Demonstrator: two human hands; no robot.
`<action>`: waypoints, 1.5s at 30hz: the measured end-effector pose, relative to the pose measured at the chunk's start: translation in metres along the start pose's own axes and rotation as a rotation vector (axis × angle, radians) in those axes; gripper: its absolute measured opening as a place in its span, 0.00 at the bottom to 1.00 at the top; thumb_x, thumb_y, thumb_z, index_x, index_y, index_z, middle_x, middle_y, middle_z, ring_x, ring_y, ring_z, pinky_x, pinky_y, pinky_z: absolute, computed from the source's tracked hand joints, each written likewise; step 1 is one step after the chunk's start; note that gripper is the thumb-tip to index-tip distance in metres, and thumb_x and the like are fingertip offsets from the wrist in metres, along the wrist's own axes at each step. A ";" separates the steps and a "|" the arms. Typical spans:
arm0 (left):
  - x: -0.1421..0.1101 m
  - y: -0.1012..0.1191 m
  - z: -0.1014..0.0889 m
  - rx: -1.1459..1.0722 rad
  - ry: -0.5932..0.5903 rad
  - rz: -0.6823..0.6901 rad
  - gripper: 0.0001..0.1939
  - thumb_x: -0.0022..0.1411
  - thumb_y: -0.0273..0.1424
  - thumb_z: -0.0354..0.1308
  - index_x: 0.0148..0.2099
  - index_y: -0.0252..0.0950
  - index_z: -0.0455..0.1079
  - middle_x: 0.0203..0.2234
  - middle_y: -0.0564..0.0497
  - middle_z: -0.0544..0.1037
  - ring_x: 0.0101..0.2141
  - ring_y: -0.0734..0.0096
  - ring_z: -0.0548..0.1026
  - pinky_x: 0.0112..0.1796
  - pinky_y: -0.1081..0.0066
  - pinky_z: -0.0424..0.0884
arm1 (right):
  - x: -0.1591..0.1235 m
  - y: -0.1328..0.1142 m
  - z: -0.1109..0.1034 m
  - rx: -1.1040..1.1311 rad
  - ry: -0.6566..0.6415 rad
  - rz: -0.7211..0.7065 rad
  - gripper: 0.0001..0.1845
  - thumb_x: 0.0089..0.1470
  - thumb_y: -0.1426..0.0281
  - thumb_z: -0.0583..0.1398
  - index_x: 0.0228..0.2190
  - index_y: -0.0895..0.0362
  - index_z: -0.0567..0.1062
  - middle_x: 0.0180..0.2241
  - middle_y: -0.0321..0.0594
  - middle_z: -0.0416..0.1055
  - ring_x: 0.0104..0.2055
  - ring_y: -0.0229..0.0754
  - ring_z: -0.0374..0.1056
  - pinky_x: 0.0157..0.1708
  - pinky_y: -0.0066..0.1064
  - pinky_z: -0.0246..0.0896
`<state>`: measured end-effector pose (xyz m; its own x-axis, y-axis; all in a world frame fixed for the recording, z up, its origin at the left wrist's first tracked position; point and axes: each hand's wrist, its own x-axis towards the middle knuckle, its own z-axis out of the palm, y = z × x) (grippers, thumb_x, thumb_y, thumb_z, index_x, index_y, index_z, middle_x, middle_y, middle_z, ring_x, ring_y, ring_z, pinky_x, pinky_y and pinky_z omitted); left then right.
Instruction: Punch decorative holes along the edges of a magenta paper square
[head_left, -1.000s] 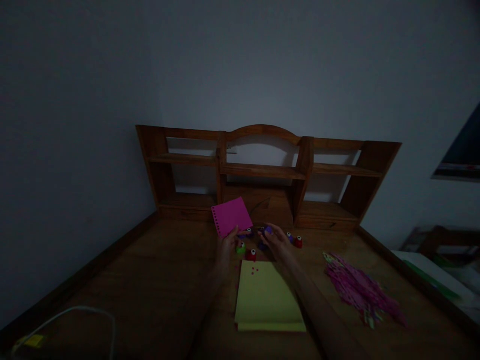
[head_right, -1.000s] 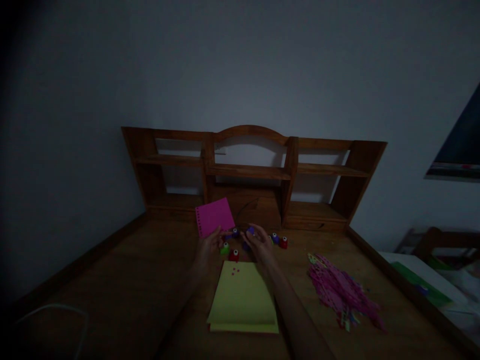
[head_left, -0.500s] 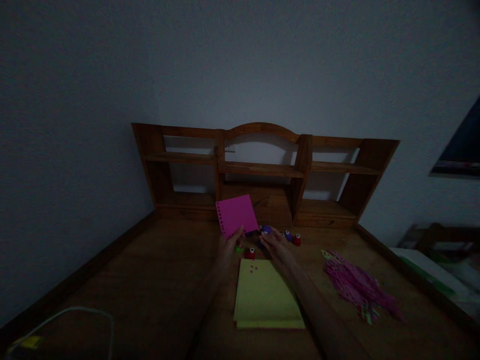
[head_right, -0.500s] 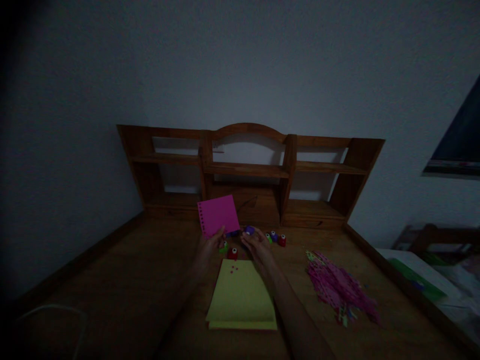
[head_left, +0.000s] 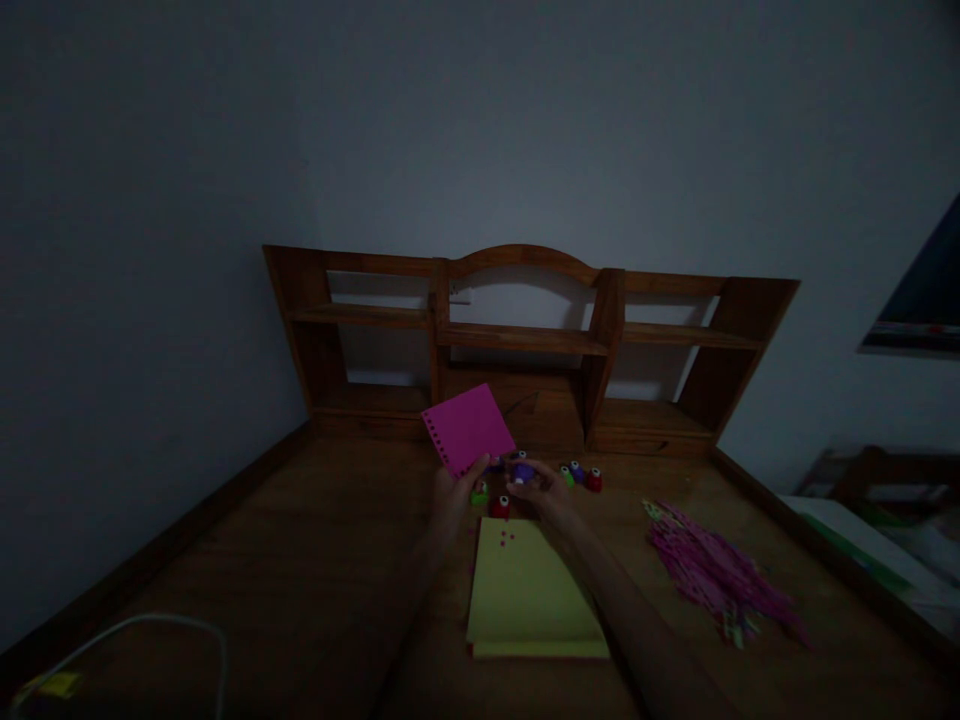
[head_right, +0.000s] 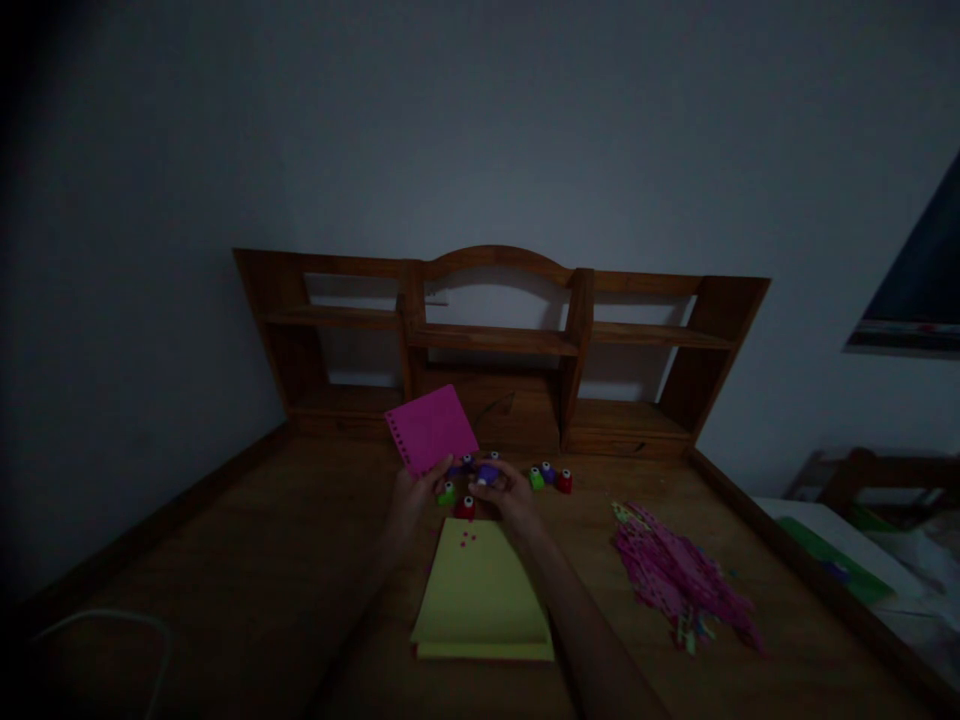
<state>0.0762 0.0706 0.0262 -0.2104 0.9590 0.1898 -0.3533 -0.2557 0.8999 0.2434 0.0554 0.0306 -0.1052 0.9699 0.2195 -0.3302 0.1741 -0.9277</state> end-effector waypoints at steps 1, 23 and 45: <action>0.000 0.000 0.000 0.037 0.011 0.027 0.15 0.45 0.38 0.70 0.22 0.34 0.69 0.15 0.56 0.69 0.17 0.77 0.65 0.20 0.75 0.60 | -0.001 0.000 0.002 -0.023 -0.009 0.009 0.25 0.32 0.69 0.73 0.37 0.54 0.78 0.35 0.38 0.77 0.38 0.44 0.73 0.42 0.36 0.67; -0.011 0.012 0.008 0.228 -0.016 0.076 0.17 0.45 0.41 0.69 0.21 0.35 0.68 0.15 0.54 0.69 0.17 0.74 0.65 0.20 0.73 0.60 | 0.001 0.007 0.001 -0.289 -0.018 -0.012 0.23 0.33 0.62 0.73 0.34 0.57 0.79 0.20 0.30 0.66 0.21 0.33 0.57 0.22 0.26 0.52; -0.011 0.015 0.010 0.189 0.005 0.054 0.16 0.43 0.38 0.71 0.20 0.35 0.69 0.15 0.54 0.69 0.17 0.74 0.65 0.20 0.73 0.59 | -0.001 0.005 0.002 -0.280 -0.034 0.001 0.24 0.34 0.63 0.72 0.37 0.57 0.78 0.19 0.31 0.65 0.21 0.33 0.58 0.21 0.26 0.54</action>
<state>0.0824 0.0573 0.0413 -0.2286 0.9439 0.2382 -0.1646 -0.2787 0.9462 0.2398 0.0547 0.0266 -0.1384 0.9646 0.2245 -0.0590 0.2182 -0.9741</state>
